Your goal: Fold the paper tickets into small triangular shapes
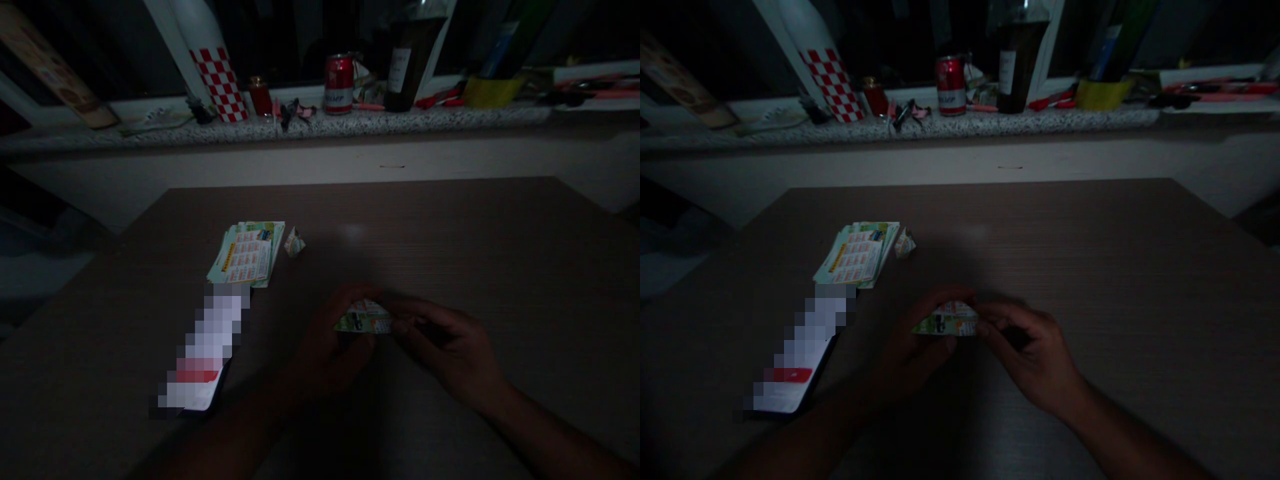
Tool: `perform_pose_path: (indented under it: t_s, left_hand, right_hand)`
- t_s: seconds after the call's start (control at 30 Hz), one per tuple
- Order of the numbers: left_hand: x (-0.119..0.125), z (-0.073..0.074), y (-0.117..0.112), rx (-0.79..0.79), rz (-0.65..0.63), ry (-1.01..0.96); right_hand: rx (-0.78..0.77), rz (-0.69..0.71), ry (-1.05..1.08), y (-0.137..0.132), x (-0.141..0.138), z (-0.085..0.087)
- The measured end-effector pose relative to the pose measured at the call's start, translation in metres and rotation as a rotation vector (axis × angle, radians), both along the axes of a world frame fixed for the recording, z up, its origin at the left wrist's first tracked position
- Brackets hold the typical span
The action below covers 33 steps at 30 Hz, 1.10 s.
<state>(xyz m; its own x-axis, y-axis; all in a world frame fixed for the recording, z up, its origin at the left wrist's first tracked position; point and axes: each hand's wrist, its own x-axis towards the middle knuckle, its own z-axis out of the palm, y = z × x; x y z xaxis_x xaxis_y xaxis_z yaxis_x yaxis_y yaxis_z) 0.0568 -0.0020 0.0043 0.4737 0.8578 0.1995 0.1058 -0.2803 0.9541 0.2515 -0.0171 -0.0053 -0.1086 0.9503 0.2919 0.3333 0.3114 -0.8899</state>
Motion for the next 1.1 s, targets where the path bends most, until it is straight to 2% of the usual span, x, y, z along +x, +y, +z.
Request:
perform_pose_path:
  t_s: [0.33, 0.5, 0.73, 1.1]
  left_hand:
    - [0.0033, -0.0079, -0.0007, -0.102, 0.022, -0.161]
    - [0.0042, -0.0073, -0.0005, -0.100, 0.026, -0.230]
    - [0.0066, -0.0067, -0.0013, -0.129, 0.040, -0.259]
    - [0.0059, -0.0103, -0.0008, -0.126, 0.023, -0.231]
  right_hand:
    - [0.003, 0.025, 0.008, 0.0005, -0.0008, -0.0016]
    - [-0.010, 0.080, -0.009, -0.0004, -0.0001, -0.0034]
    - [0.007, 0.096, -0.059, -0.0012, 0.0010, -0.0070]
    - [-0.066, 0.110, -0.022, -0.0016, 0.0005, -0.0070]
